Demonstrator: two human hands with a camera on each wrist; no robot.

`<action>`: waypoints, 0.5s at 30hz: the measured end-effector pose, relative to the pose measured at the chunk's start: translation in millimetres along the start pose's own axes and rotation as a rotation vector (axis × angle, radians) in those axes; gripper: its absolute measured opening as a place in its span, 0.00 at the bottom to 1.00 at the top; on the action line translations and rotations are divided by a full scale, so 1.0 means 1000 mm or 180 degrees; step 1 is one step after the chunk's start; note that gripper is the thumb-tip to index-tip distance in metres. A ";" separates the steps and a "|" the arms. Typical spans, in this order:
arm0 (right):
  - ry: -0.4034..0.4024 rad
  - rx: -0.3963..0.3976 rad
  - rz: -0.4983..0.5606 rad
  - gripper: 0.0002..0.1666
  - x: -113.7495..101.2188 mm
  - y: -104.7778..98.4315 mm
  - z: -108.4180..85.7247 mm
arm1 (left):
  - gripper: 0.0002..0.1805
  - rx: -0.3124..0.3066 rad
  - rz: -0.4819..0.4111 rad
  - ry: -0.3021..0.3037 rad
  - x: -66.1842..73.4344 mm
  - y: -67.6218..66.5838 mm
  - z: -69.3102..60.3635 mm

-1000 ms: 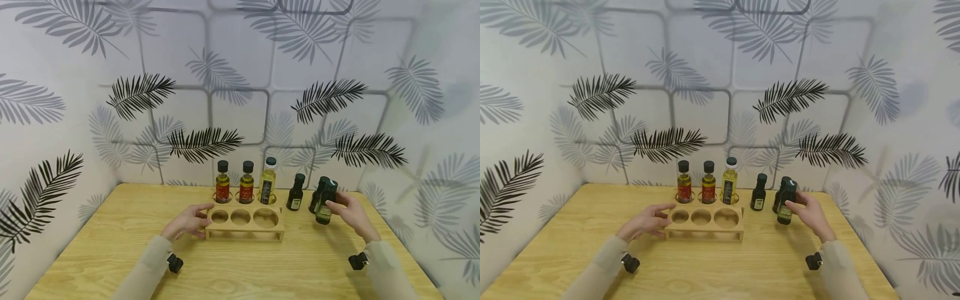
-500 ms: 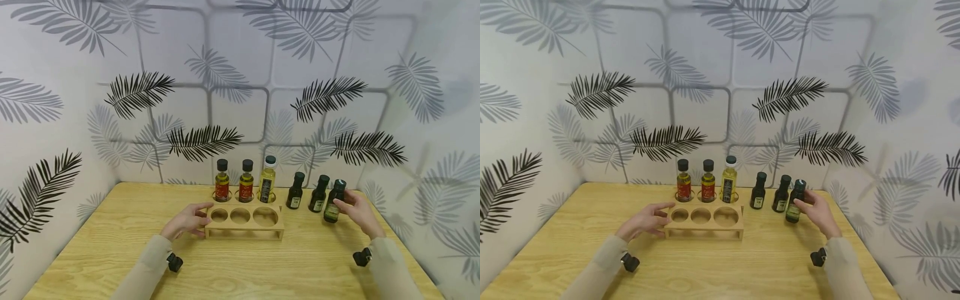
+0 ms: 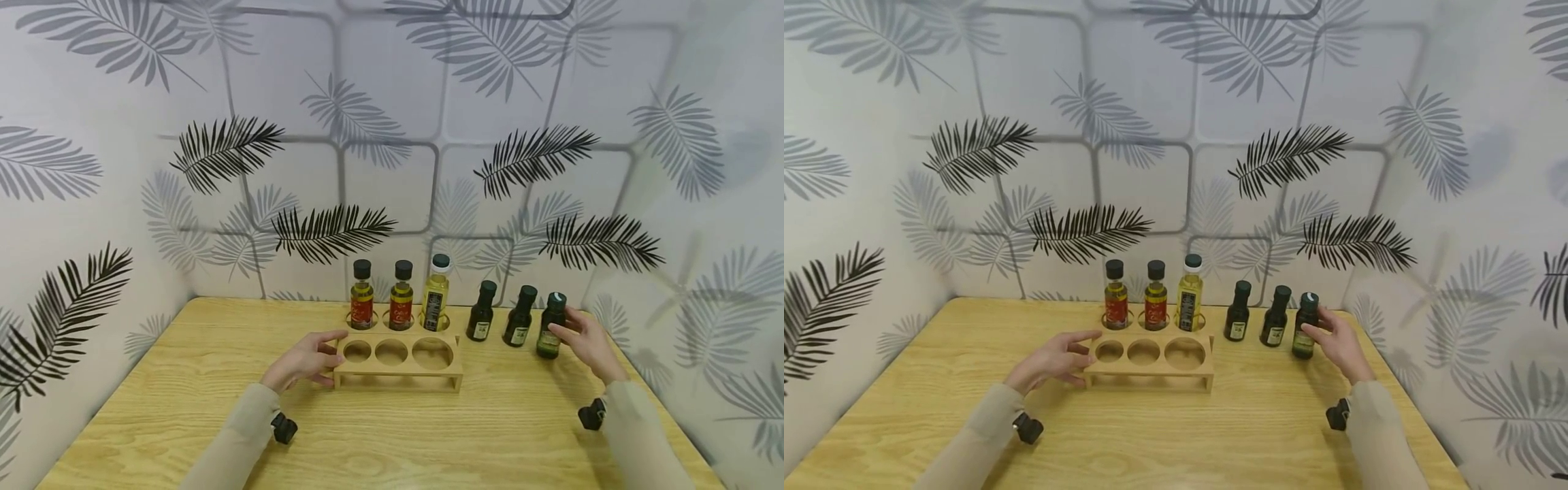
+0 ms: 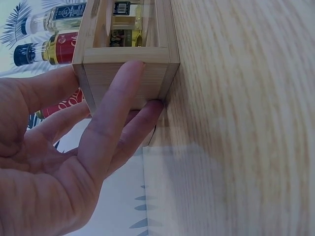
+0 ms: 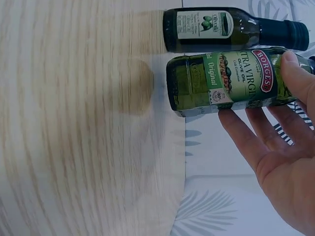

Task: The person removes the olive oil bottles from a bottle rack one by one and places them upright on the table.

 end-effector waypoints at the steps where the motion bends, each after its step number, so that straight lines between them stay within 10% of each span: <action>1: 0.0005 -0.0009 -0.0047 0.46 0.000 -0.001 0.001 | 0.32 0.0008 0.0006 0.0001 0.001 -0.001 0.000; 15: 0.0066 -0.0199 -0.0051 0.47 0.014 -0.009 0.010 | 0.32 0.0018 0.0043 -0.0009 -0.001 -0.002 0.001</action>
Point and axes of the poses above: each hand's wrist, its own z-axis towards the middle knuckle, its own y-axis out of the palm, x = y × z, the point moved 8 cm from there along z, towards the middle knuckle, and after that the axes turned 9 degrees about -x, right-handed, at the moved point
